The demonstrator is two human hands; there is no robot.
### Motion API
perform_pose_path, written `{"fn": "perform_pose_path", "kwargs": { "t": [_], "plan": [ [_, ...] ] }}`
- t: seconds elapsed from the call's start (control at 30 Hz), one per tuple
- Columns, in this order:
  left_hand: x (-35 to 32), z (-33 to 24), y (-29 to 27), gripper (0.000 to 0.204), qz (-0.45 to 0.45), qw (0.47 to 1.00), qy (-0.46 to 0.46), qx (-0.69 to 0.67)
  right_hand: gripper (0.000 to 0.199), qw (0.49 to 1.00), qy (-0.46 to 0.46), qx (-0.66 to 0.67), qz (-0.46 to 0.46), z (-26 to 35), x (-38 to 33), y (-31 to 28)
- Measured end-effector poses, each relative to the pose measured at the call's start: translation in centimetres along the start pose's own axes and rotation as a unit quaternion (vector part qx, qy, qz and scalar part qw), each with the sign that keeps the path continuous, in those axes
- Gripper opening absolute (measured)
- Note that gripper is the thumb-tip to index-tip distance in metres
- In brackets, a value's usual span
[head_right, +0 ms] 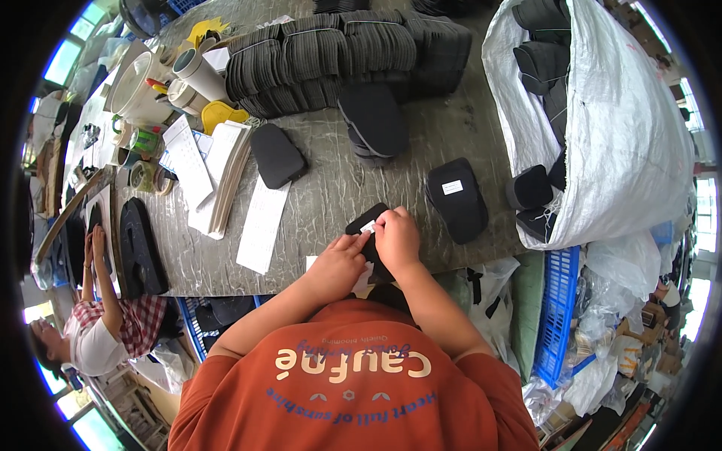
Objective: The recorder is applying small white labels or stickers to black shoe upper components.
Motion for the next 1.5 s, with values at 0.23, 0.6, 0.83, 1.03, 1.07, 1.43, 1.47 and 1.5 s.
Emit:
{"fn": "perform_pose_path", "kwargs": {
  "t": [0.23,0.6,0.83,1.03,1.07,1.43,1.47,1.5],
  "plan": [
    [-0.1,0.1,0.3,0.024,-0.006,1.000,-0.004,-0.019,0.014,0.995,0.052,0.086,-0.005,-0.7,-0.4,0.6],
    [0.1,0.1,0.3,0.023,0.010,1.000,-0.021,-0.006,0.027,0.981,0.183,0.053,0.037,-0.8,1.3,0.3],
    [1.8,0.7,-0.4,0.020,0.101,0.993,-0.061,-0.031,0.020,0.997,0.020,0.047,-0.051,-1.8,0.4,0.1],
    [-1.2,1.2,0.4,0.016,0.076,0.994,-0.015,-0.078,0.017,0.992,0.049,0.114,-0.021,-2.0,1.0,-2.3],
    [-1.3,1.4,0.5,0.015,0.071,0.992,-0.032,-0.098,0.017,0.990,0.037,0.124,-0.053,-2.0,1.2,-3.4],
    [-0.5,3.3,-1.0,0.020,-0.117,0.927,-0.164,-0.315,0.021,0.989,-0.097,-0.053,-0.094,0.9,3.4,-11.3],
    [-0.5,3.5,-1.3,0.018,-0.134,0.916,-0.185,-0.330,0.018,0.997,-0.074,0.006,-0.015,1.7,1.9,-9.2],
    [-0.5,3.6,-1.5,0.017,-0.152,0.903,-0.205,-0.345,0.016,0.995,-0.050,0.064,0.062,2.3,0.4,-7.0]
  ]
}}
Point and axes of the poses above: each hand's wrist, its own x-axis towards the middle knuckle, its own y-axis out of the palm, z = x × y, the point moved 5 cm from there along x, towards the middle knuckle, and after that the axes turned 4 degrees about -z, right-handed, at the moved point
